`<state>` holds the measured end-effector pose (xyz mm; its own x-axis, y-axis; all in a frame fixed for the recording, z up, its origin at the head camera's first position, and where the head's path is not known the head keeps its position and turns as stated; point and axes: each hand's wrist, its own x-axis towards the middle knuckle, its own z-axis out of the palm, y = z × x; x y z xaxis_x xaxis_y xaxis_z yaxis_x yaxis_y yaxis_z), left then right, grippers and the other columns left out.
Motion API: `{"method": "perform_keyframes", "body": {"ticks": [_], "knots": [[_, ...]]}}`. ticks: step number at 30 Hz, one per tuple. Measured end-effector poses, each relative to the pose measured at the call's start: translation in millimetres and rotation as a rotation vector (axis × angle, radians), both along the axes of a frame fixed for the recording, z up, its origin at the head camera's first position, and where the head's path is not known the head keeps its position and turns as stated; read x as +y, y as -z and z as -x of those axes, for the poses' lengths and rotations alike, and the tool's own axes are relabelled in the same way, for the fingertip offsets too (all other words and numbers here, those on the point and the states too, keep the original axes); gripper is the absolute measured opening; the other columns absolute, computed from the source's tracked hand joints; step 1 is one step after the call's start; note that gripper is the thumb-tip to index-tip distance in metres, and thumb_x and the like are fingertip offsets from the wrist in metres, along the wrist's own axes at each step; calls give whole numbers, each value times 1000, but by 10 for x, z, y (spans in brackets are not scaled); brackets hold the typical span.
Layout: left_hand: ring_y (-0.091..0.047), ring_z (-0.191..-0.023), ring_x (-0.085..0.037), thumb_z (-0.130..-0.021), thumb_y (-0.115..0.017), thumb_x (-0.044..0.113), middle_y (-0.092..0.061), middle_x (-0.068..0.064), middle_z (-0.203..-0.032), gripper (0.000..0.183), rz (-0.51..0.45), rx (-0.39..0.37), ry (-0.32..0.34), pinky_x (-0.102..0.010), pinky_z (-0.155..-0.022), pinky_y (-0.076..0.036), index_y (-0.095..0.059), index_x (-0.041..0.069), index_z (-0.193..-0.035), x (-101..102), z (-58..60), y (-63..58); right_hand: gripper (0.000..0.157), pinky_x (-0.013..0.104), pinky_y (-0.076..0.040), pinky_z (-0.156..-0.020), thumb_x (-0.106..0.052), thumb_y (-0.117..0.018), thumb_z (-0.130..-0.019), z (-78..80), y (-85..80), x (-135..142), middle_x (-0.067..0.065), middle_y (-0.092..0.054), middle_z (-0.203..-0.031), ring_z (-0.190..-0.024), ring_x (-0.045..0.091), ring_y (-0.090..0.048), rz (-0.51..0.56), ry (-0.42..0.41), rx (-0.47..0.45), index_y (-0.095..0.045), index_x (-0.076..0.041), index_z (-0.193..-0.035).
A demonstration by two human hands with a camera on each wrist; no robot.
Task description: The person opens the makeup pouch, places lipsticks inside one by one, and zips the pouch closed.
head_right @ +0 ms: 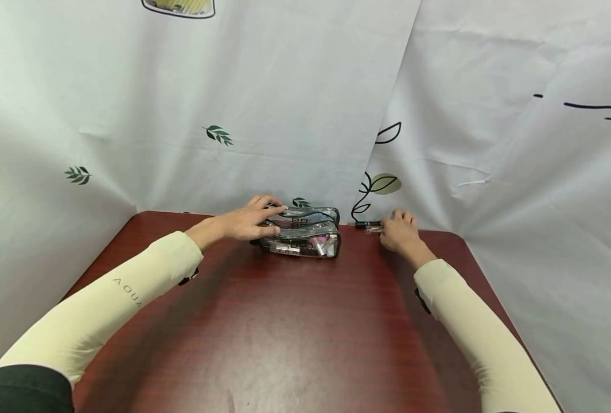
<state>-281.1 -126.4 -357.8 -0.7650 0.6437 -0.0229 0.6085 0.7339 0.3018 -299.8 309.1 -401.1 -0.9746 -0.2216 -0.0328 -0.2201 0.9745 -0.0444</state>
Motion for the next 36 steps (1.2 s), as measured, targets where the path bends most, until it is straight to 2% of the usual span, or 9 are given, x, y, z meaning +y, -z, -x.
{"method": "perform_keyframes", "body": {"ticks": [7,15,20,23,25,30,36], "knots": [[-26,-166,-41,-114,-57,48,-32,-16,-178,76,1,-7,-3,-65,-133,-35,-38,10,-177,-3,-10,-4,49,77,-33,-116,-18,-59,-106,8,31,43,44,-43,-156,-141,67,-37,5,11,-2,-63,4,-150],[-26,-167,-39,-114,-57,50,-32,-15,-178,77,-1,-16,-5,-64,-133,-36,-38,11,-178,-10,-23,-14,51,78,-34,-116,-14,-53,-105,-13,11,35,46,-43,-155,-141,68,-38,12,41,-13,-61,5,-152],[-25,-167,-40,-115,-56,49,-30,-15,-179,76,-7,-28,-2,-66,-132,-36,-37,11,-178,-15,-24,-8,36,76,-38,-111,-11,-52,-106,-12,35,28,44,-48,-148,-134,66,-40,21,29,-7,-67,5,-134],[-25,-166,-40,-115,-56,49,-30,-15,-179,77,-16,-26,-5,-66,-132,-35,-36,11,-178,-18,-22,-5,21,75,-39,-107,-12,-57,-107,-3,34,34,43,-50,-144,-130,64,-41,32,25,-12,-67,3,-119],[-26,-166,-39,-114,-57,49,-31,-15,-179,77,-19,-24,-8,-65,-133,-35,-37,10,-178,-21,-23,-10,17,74,-40,-104,-13,-60,-107,0,23,35,42,-51,-141,-128,64,-41,41,23,-18,-66,1,-114],[-27,-166,-39,-113,-58,50,-32,-15,-178,78,-17,-14,-9,-64,-132,-36,-38,10,-177,-22,-21,-20,17,75,-43,-99,-15,-64,-106,0,10,58,38,-53,-134,-126,63,-43,75,30,-29,-68,-1,-113],[-27,-166,-39,-114,-57,50,-31,-15,-178,78,-5,-20,-8,-64,-131,-38,-37,11,-178,-8,-24,-22,22,80,-45,-98,-18,-64,-106,-38,-23,87,39,-52,-141,-130,65,-43,105,21,-25,-69,-1,-118]]}}
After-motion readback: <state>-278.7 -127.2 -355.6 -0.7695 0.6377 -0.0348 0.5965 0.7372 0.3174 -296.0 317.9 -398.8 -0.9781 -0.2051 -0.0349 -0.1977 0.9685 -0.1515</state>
